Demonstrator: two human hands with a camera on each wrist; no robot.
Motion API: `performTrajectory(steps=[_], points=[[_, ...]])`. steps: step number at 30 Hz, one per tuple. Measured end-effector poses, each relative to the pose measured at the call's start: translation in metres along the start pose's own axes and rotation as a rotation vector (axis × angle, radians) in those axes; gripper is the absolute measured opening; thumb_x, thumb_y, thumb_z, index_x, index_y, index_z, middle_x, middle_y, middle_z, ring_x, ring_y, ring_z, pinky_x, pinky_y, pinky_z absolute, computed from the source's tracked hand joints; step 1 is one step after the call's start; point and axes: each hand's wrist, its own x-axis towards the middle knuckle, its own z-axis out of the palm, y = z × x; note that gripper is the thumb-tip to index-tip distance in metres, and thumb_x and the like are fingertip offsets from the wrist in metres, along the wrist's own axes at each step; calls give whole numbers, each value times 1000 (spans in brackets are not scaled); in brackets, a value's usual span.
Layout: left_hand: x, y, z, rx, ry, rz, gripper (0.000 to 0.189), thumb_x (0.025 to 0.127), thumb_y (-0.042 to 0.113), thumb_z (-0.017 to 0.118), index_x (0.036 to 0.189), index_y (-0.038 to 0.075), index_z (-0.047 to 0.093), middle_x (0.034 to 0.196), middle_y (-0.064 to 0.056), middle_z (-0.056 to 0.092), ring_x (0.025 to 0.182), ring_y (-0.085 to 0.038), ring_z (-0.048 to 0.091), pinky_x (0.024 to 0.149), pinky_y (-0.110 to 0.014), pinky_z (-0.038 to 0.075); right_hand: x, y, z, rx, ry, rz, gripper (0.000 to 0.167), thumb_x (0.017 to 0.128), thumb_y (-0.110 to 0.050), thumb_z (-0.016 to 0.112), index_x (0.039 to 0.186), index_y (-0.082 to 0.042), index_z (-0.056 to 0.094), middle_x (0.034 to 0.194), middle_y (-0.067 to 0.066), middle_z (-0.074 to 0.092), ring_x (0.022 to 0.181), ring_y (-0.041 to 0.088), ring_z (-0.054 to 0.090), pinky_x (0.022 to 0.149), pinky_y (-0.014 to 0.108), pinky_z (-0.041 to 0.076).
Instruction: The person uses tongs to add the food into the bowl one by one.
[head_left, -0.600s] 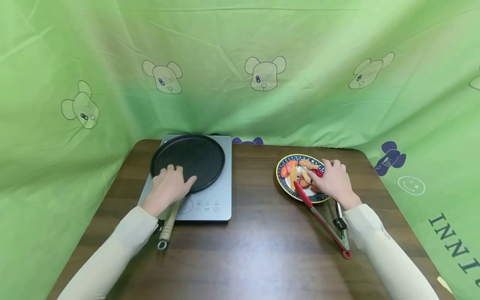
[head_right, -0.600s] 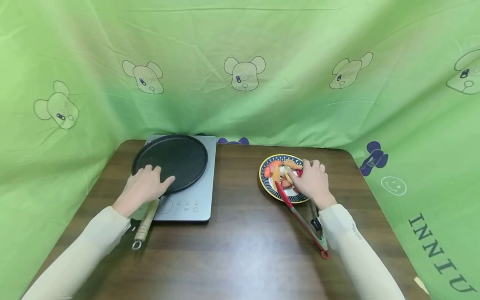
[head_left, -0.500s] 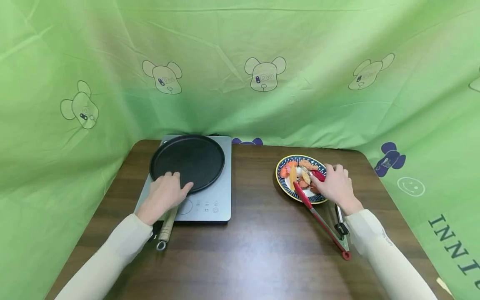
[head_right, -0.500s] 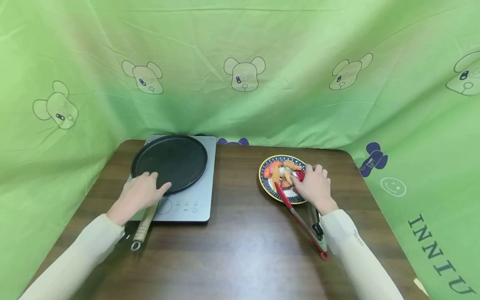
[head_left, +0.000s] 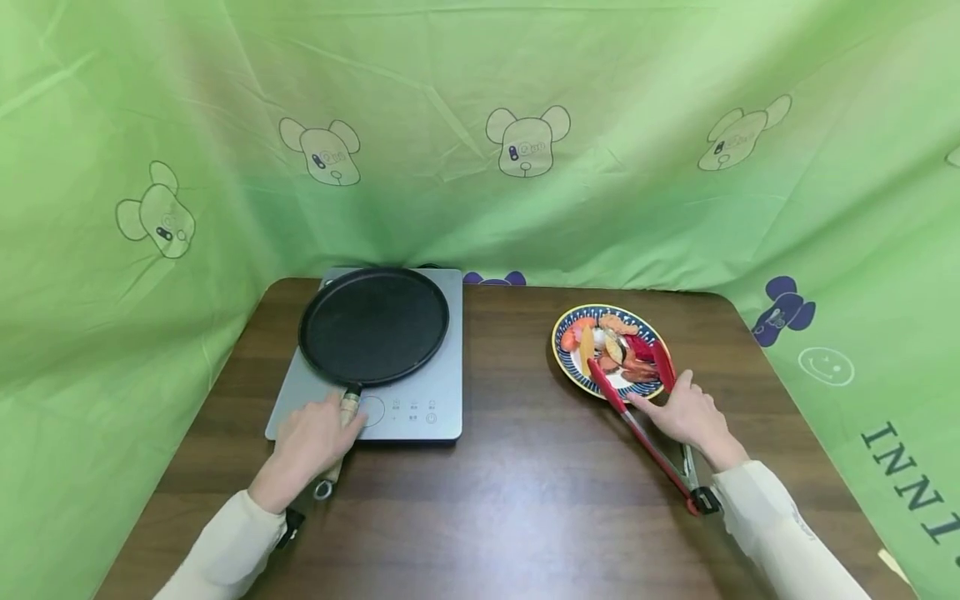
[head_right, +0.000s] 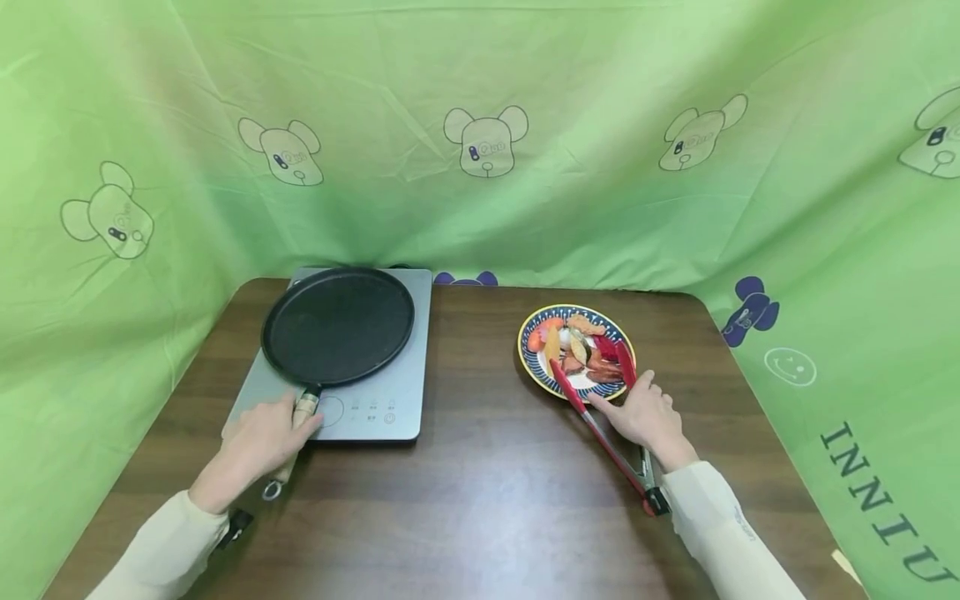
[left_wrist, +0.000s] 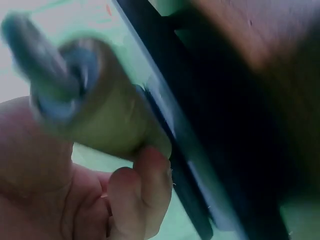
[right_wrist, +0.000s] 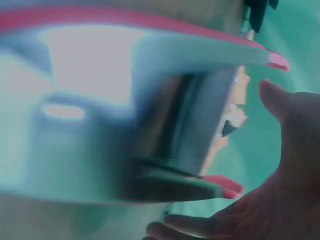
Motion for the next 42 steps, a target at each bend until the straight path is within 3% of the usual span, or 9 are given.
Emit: performTrajectory(steps=[4,7,13,17,22,26,32,35,42], points=[[-7,0,8,-53,-66,-46,48,87,39,61,102,-5,47,65,-12,49,54,-27,49,47,-39,38,-9,11,7,9,-60,0,122,74,-79,48,128,24,15,114,45,41,101,58,47,76,61,42],[-12,1,13,-98,-90,-72,51,87,36,61,107,-6,42,64,-12,49,51,-25,48,45,-38,37,-16,18,10,7,-80,-1,125,76,-79,46,133,25,8,119,47,38,104,59,46,76,61,42],[-16,5,23,-155,-77,-120,50,90,38,56,109,-4,38,63,-11,48,48,-23,46,43,-36,34,-30,24,13,31,-74,-8,123,80,-76,45,134,26,2,122,51,33,107,60,44,80,62,40],[-18,9,30,-144,-50,-148,50,90,37,56,110,-5,38,67,-15,52,50,-26,50,44,-38,37,-35,23,15,21,-56,-25,127,75,-75,54,134,25,2,117,50,39,100,58,50,74,60,43],[-17,12,34,-126,7,-157,36,92,27,53,107,-4,41,70,-19,56,53,-33,54,45,-44,40,-35,17,20,15,-14,-39,132,71,-74,60,137,23,-2,119,49,40,99,56,52,69,60,44],[-15,12,33,-141,8,-169,28,94,20,48,107,-4,40,71,-19,56,57,-37,56,47,-46,41,-31,12,22,30,-4,0,133,70,-74,61,137,22,-2,117,48,41,96,56,53,68,60,44],[-14,11,32,-135,6,-174,27,94,20,47,106,-3,40,68,-17,54,55,-35,56,45,-44,40,-29,9,25,107,-10,20,112,65,-62,75,120,18,20,88,34,52,75,43,58,63,53,47],[-13,10,32,-144,24,-169,27,94,20,47,106,-3,40,68,-18,54,55,-35,56,45,-44,40,-28,8,26,130,0,13,101,65,-54,79,114,16,25,88,32,51,76,43,57,66,54,46],[-14,10,35,-158,16,-178,30,94,20,46,111,-4,40,72,-20,57,55,-34,55,45,-44,40,-29,9,28,132,15,-10,95,66,-46,81,112,18,26,90,31,49,75,42,55,66,54,46]])
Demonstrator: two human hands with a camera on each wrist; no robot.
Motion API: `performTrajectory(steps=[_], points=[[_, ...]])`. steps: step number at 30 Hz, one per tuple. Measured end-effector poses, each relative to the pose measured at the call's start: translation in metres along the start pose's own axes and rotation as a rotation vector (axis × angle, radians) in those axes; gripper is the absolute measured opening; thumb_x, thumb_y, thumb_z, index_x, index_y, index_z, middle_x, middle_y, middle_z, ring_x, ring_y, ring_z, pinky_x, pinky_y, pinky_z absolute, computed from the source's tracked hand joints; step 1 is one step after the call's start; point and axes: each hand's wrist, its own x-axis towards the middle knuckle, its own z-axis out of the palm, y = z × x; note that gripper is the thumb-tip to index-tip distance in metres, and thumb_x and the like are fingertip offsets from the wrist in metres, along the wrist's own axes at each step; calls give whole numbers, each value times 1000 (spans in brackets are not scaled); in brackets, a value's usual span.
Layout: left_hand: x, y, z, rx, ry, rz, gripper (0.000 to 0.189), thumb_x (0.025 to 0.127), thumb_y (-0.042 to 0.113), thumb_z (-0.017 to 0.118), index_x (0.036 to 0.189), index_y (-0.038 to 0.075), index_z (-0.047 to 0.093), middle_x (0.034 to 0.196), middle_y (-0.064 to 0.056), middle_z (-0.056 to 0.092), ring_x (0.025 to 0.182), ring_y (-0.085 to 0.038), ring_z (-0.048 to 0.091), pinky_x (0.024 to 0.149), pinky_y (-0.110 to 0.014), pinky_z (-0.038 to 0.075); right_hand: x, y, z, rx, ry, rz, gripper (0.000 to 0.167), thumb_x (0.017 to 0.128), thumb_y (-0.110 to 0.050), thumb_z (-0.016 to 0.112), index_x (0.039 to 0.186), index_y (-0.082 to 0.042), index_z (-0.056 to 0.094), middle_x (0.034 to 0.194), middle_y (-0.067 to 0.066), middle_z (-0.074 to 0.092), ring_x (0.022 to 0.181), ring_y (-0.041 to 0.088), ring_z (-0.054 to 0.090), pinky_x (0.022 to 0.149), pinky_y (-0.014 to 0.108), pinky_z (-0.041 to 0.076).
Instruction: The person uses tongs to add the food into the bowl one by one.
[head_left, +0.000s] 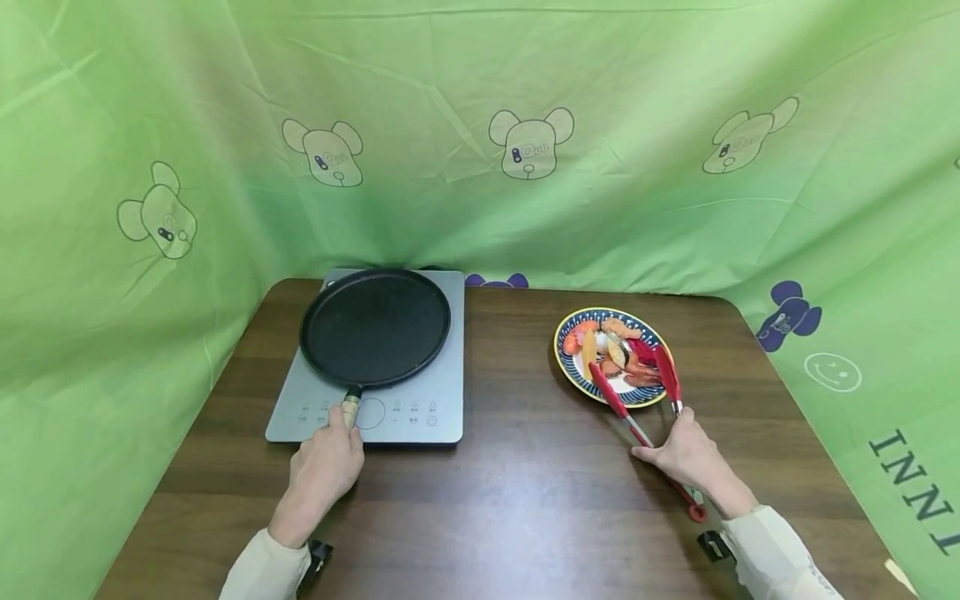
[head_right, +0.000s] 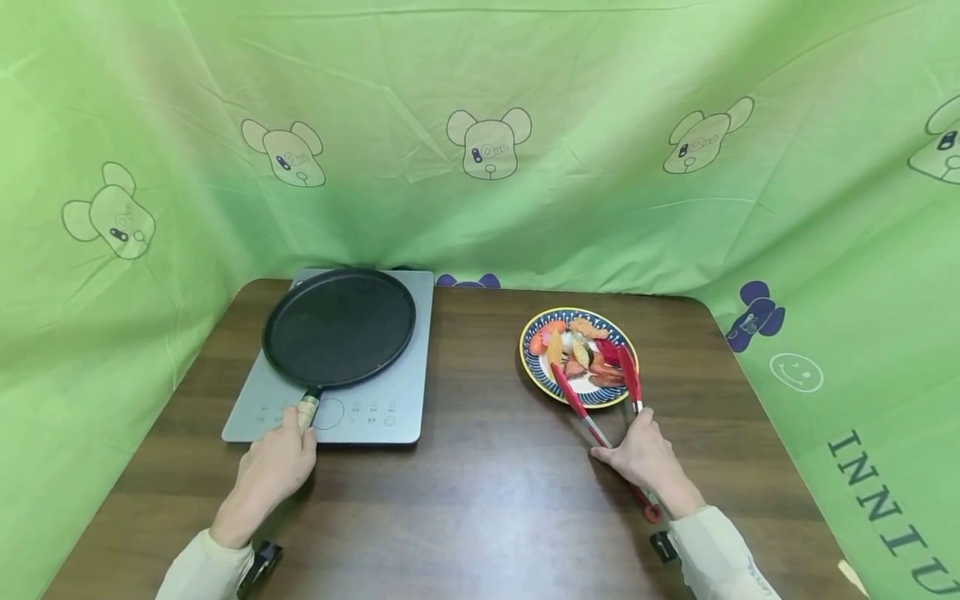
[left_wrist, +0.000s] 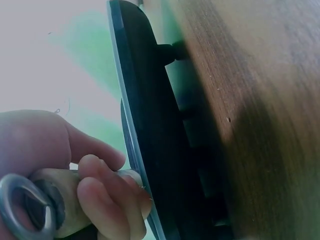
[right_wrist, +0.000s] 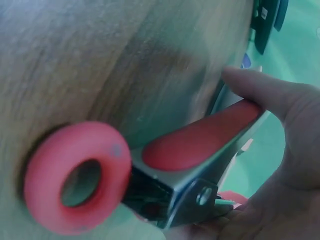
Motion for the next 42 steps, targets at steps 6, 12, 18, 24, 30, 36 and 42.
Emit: performTrajectory(steps=[6,12,18,24,30,36,42], points=[[-2,0,1,-7,2,-1,32,93,20,47,113,-4,40,74,-21,57,54,-33,54,45,-43,40,-4,5,-1,44,48,-14,87,71,-46,78,110,17,33,82,22,48,65,31,52,54,44,45],[-3,1,0,-13,3,0,31,92,19,48,111,-4,40,74,-21,57,53,-32,54,45,-43,39,-6,11,-3,69,174,-119,87,75,-44,76,123,14,32,88,24,53,72,37,57,55,49,46],[-3,1,0,-16,-7,-7,31,92,19,47,112,-4,40,74,-21,57,53,-31,52,45,-42,39,-6,15,-5,39,336,-221,73,79,-40,73,123,6,38,89,21,58,74,38,59,58,55,43],[-4,1,-1,-18,-12,-12,31,92,19,47,112,-3,40,74,-21,57,53,-31,52,45,-42,39,-7,15,-10,4,372,-244,62,83,-41,70,122,-2,42,75,7,55,62,27,54,52,50,40],[-3,0,-2,-24,-16,-18,32,92,20,46,113,-3,39,75,-21,57,53,-31,52,45,-43,39,-5,13,-17,-35,373,-254,55,85,-42,68,117,-5,44,65,-1,49,54,21,47,46,41,34],[-2,0,-2,-33,-30,-26,32,93,20,46,114,-2,38,75,-20,56,52,-28,50,45,-41,38,-7,12,-23,-62,310,-204,62,84,-48,66,114,3,47,68,3,54,55,25,52,47,43,38],[-1,-1,-1,-35,-37,-31,33,93,21,46,115,-3,38,76,-20,56,52,-28,50,45,-40,38,-2,10,-29,-109,289,-235,64,84,-47,65,112,8,49,70,9,57,58,35,56,48,51,40]])
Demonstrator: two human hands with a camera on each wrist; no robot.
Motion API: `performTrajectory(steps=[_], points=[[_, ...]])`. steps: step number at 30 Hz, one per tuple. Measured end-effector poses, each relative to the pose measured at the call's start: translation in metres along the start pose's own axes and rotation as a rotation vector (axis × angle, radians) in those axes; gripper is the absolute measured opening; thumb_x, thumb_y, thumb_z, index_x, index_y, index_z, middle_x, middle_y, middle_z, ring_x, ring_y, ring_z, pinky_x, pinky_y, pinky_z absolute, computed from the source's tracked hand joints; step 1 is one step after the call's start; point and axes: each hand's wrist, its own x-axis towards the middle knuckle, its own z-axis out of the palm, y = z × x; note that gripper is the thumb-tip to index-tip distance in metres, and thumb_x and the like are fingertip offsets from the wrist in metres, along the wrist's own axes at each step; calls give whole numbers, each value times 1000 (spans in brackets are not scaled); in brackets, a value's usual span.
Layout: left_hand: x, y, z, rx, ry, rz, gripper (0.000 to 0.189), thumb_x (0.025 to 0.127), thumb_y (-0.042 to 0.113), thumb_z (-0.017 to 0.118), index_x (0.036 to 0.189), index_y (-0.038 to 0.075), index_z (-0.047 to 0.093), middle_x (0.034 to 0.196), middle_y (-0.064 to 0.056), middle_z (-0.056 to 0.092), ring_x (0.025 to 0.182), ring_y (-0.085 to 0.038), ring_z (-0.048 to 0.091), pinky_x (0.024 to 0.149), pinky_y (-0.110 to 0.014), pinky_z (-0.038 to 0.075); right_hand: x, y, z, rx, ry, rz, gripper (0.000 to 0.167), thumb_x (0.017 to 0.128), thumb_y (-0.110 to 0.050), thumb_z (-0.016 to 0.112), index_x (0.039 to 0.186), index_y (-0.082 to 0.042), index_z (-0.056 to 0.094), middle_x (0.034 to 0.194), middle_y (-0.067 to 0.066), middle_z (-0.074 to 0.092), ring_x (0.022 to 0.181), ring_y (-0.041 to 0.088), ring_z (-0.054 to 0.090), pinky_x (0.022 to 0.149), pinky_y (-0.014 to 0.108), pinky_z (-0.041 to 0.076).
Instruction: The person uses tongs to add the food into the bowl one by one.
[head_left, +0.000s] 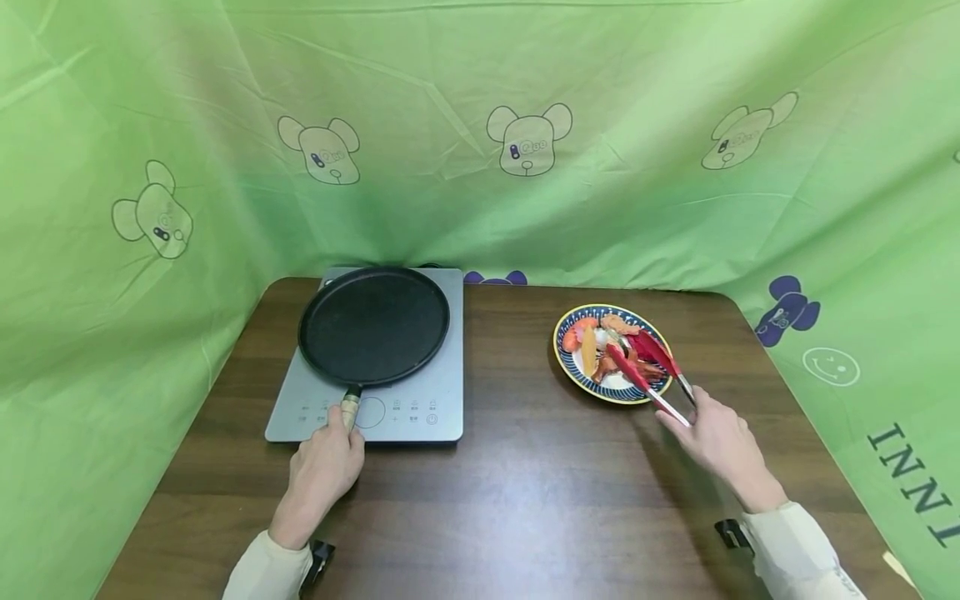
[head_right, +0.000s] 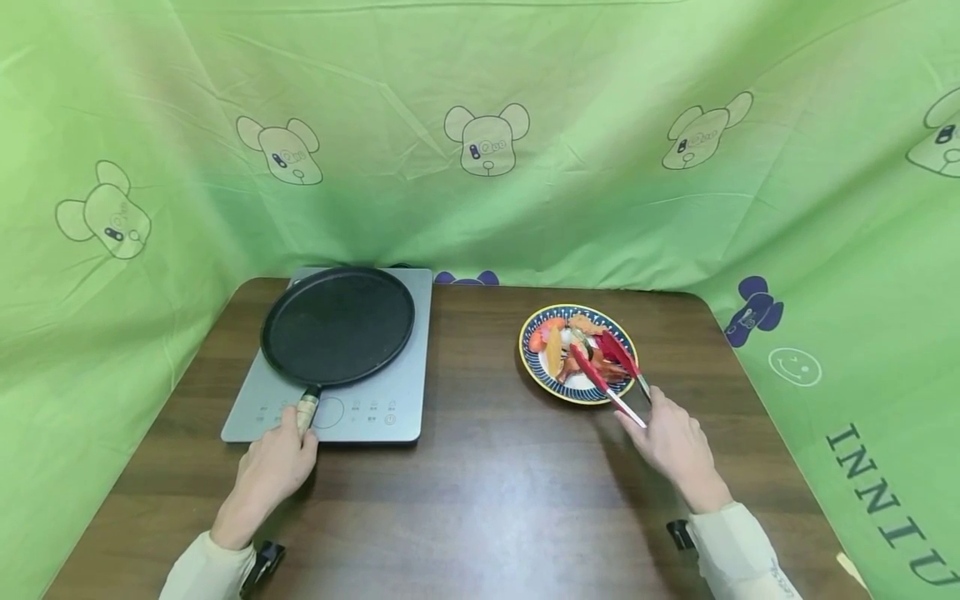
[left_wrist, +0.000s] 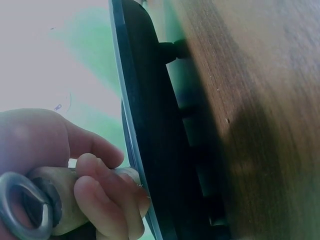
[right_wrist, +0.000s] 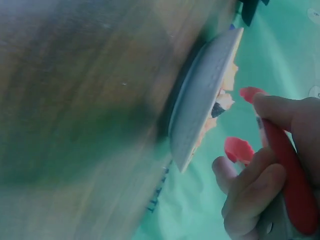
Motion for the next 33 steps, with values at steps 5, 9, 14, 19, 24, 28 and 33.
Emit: performTrajectory(steps=[5,9,14,19,24,28,33], points=[[0,0,0,1,13,3,33,92,21,45,114,-2,39,76,-20,57,53,-29,51,46,-42,39,7,0,-2,-26,-3,-52,61,85,-42,66,121,3,47,73,20,58,63,48,56,48,57,40],[-1,1,0,1,20,6,33,92,21,46,115,-3,39,76,-20,57,53,-29,51,45,-42,39,10,-3,-3,-29,-25,-63,60,85,-40,67,124,1,46,76,26,58,62,48,56,46,56,39],[-1,0,0,-1,21,5,34,93,21,46,116,-3,39,76,-20,58,52,-28,51,45,-41,39,15,-7,-5,-31,-56,-43,60,86,-40,66,126,0,47,84,33,58,65,51,56,47,56,40],[-1,0,0,-6,15,-5,36,93,22,46,118,-3,39,76,-19,57,52,-28,51,45,-41,39,22,-8,-6,-36,-98,-26,64,88,-43,62,129,4,47,94,39,57,73,57,55,54,60,42],[0,0,0,-6,9,-10,39,94,24,45,121,-3,38,76,-19,58,53,-28,52,45,-41,39,27,-7,-6,-40,-131,-19,57,88,-41,62,123,3,51,89,36,58,72,55,56,56,60,42],[0,0,0,-2,6,-5,37,94,23,45,119,-3,38,75,-19,57,51,-27,50,45,-41,39,31,-6,-6,-40,-160,-20,55,88,-39,62,120,4,52,86,33,59,72,54,56,58,60,42],[-2,0,-1,-6,5,-3,37,94,23,45,118,-3,38,74,-19,56,51,-27,49,44,-40,38,39,-4,-11,-26,-238,-11,64,90,-42,59,126,10,49,93,35,58,80,53,57,64,59,43]])
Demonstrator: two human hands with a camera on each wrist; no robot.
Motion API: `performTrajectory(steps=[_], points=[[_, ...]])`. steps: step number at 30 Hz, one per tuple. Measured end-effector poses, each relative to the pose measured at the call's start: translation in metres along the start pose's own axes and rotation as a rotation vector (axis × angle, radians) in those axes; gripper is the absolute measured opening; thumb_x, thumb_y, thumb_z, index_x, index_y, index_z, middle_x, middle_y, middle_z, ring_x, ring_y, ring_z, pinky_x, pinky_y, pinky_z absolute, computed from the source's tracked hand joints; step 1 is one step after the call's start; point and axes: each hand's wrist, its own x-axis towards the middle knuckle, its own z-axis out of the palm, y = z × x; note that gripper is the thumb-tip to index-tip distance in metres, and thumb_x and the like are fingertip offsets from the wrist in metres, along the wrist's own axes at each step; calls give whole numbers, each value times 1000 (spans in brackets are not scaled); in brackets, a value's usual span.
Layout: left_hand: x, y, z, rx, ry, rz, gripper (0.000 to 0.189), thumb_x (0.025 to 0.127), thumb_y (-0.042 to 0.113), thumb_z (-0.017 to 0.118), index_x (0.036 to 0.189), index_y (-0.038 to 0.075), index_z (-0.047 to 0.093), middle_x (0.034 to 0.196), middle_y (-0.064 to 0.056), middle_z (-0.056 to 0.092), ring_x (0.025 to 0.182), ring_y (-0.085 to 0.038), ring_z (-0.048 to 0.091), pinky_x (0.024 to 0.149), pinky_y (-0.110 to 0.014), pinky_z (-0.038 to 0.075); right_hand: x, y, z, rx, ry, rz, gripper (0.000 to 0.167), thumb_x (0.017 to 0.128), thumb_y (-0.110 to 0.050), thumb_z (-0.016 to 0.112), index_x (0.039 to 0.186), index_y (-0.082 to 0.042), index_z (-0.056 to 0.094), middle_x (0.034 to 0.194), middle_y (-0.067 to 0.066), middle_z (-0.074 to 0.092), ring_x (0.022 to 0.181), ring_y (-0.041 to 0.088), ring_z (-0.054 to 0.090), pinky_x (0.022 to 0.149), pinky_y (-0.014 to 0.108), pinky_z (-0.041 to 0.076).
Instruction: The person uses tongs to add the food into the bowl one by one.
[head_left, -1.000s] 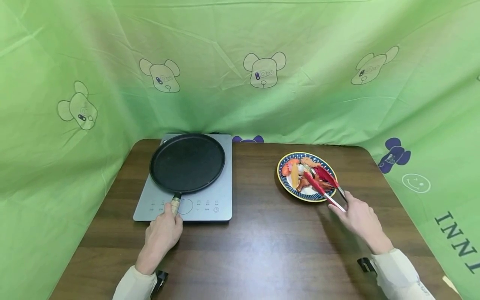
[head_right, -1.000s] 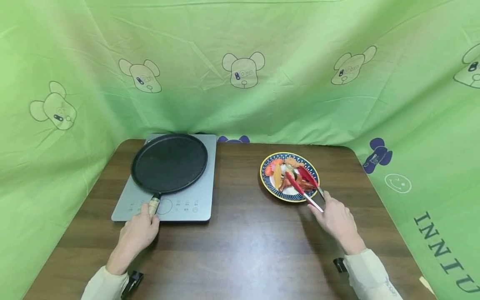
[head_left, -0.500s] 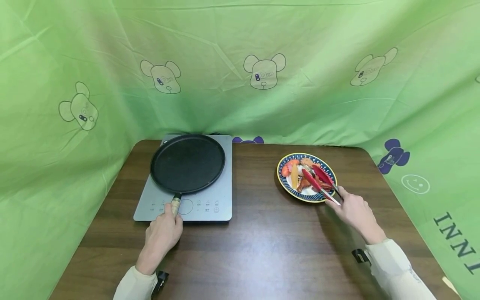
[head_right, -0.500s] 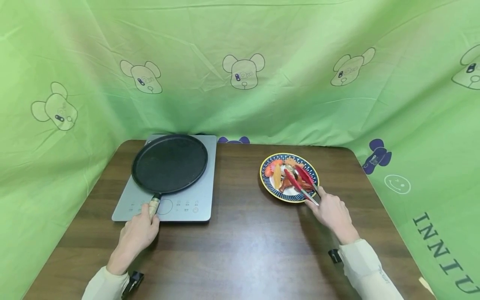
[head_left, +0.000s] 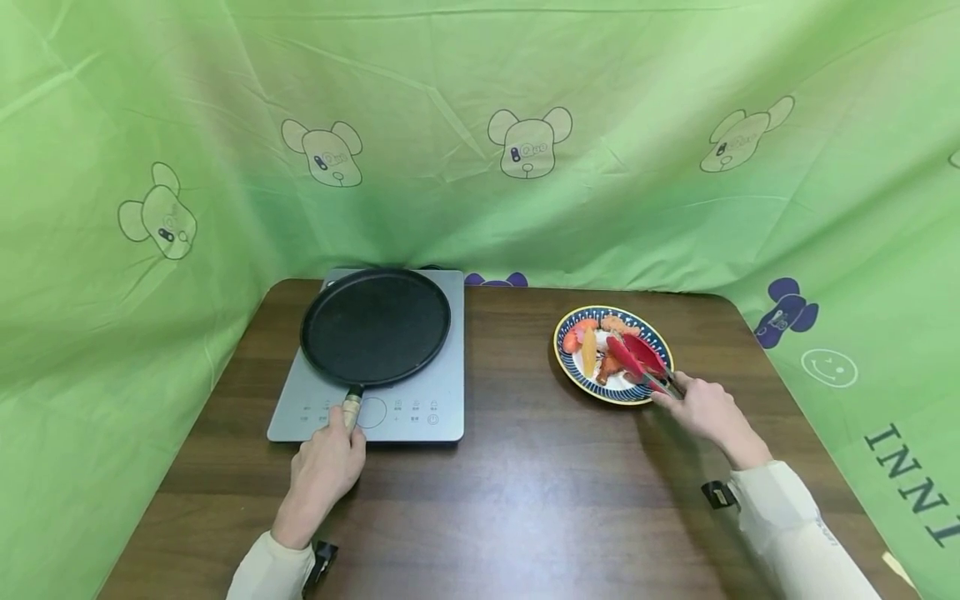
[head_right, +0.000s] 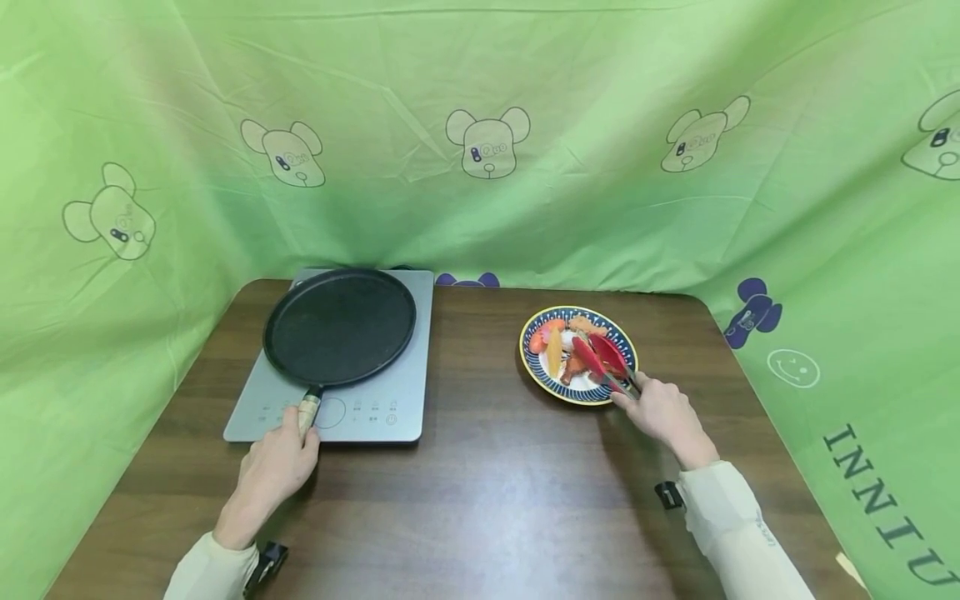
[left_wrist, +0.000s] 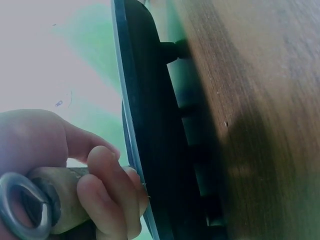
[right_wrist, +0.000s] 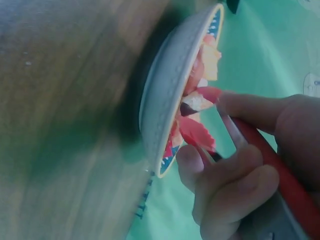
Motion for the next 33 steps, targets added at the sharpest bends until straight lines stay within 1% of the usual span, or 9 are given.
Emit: performTrajectory(steps=[6,10,15,18,20,22,25,28,33], points=[[-1,0,-1,-9,-8,-7,36,94,24,45,117,-3,38,73,-18,55,51,-27,48,44,-39,38,3,1,-7,19,-52,-19,60,91,-41,57,123,9,52,82,23,57,71,38,55,62,54,43],[0,0,-2,-14,-6,-3,35,94,24,45,116,-3,38,72,-18,55,51,-27,49,45,-40,38,1,1,-4,16,-32,-26,58,92,-38,56,125,10,51,86,27,59,75,43,57,63,57,43],[0,-1,-2,-11,-1,5,35,94,24,45,115,-3,39,71,-18,54,51,-27,49,45,-41,38,-3,3,3,39,5,-2,59,94,-40,53,127,8,50,90,31,59,80,48,58,65,59,42],[0,-1,-2,-13,0,3,34,93,24,46,114,-3,39,71,-18,54,51,-27,49,44,-41,37,-4,4,3,71,21,17,60,95,-43,51,129,6,50,94,30,60,81,45,58,66,58,42],[0,-1,-2,-16,-1,1,34,93,24,45,114,-3,39,70,-17,54,51,-27,49,44,-41,37,-4,4,1,90,21,29,61,95,-44,50,131,6,49,89,27,60,78,40,56,65,55,42],[0,-1,-2,-19,-1,0,34,93,24,45,114,-3,39,70,-17,54,51,-27,49,45,-41,37,-4,3,0,95,12,37,60,95,-44,50,131,4,50,78,19,59,72,34,54,62,50,42],[-1,-1,-2,-23,0,0,35,93,24,45,114,-3,39,70,-17,53,50,-27,48,45,-41,37,-5,4,0,93,-2,45,60,95,-43,51,131,4,50,70,11,54,69,31,51,59,45,40],[-1,0,-2,-25,2,3,34,93,24,45,114,-3,39,70,-16,53,50,-27,48,44,-40,37,-6,5,1,92,-6,46,60,95,-43,51,132,3,49,76,16,55,71,33,51,61,46,40],[-1,0,-1,-24,4,2,34,93,24,46,112,-2,39,69,-16,52,50,-27,48,44,-40,37,-7,6,1,99,29,35,59,95,-44,51,130,4,50,89,24,58,75,36,52,64,53,42]])
